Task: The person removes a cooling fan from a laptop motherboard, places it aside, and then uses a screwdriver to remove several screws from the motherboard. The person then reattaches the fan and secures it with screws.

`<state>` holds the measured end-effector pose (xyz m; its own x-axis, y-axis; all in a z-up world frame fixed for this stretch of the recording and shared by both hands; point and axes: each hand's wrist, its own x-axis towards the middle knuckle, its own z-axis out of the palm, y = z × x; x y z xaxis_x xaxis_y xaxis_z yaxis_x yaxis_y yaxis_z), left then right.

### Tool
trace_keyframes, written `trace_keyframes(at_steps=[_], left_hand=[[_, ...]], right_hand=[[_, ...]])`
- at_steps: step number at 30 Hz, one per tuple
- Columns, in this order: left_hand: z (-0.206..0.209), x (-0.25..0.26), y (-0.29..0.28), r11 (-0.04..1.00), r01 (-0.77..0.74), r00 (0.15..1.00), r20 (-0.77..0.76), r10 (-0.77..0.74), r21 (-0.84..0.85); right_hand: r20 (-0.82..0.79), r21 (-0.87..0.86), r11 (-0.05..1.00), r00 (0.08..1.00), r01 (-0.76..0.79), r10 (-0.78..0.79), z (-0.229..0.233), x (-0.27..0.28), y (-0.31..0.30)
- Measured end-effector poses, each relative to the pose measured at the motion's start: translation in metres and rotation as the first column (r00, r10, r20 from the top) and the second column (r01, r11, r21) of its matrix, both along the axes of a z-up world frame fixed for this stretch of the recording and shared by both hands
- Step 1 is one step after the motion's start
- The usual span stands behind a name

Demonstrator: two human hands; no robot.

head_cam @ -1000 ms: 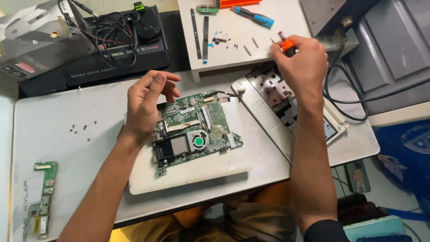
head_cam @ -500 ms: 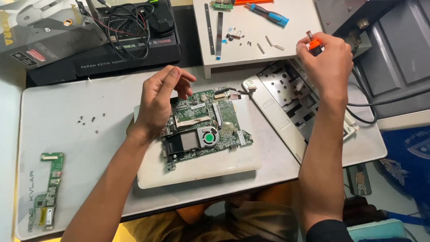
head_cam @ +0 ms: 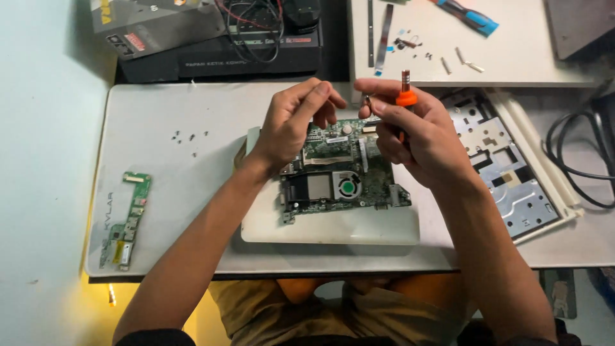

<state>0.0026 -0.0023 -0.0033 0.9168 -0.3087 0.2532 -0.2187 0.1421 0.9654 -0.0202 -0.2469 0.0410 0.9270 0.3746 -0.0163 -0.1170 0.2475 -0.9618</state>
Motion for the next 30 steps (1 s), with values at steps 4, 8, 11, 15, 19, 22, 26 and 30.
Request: trace_keyframes(at_steps=[4,8,11,15,19,22,26,30], left_hand=[[0.003,-0.002,0.0,1.0,0.004,1.0,-0.026,-0.004,-0.012],[0.003,-0.001,0.001,1.0,0.019,1.0,0.009,-0.019,-0.016],[0.003,-0.001,0.001,1.0,0.021,1.0,0.019,-0.021,-0.016],[0.004,-0.002,0.001,0.999,0.028,0.999,0.021,-0.028,-0.02],[0.001,0.0,0.001,0.999,0.028,0.999,0.025,-0.027,-0.029],[0.0,0.001,0.001,0.999,0.039,0.998,0.057,-0.037,-0.032],[-0.001,0.001,0.001,0.999,0.036,0.998,0.056,-0.034,-0.031],[0.0,0.001,0.001,0.999,0.035,0.998,0.058,-0.034,-0.024]], right_hand=[[-0.027,0.018,0.999,0.999,-0.045,0.045,-0.014,-0.006,0.01],[-0.069,0.111,0.993,0.997,0.04,-0.033,-0.026,-0.005,0.011],[-0.101,0.137,0.988,0.993,0.07,-0.056,-0.026,-0.005,0.011],[-0.076,0.088,0.995,0.996,0.055,-0.049,-0.018,-0.008,0.011],[-0.117,0.053,0.991,0.986,0.126,-0.119,-0.024,-0.008,0.012],[-0.083,0.096,0.987,0.989,0.127,-0.119,-0.024,-0.008,0.011],[-0.084,0.05,0.988,0.986,0.149,-0.144,-0.024,-0.008,0.011],[-0.062,0.038,0.992,0.991,0.118,-0.115,-0.025,-0.007,0.011]])
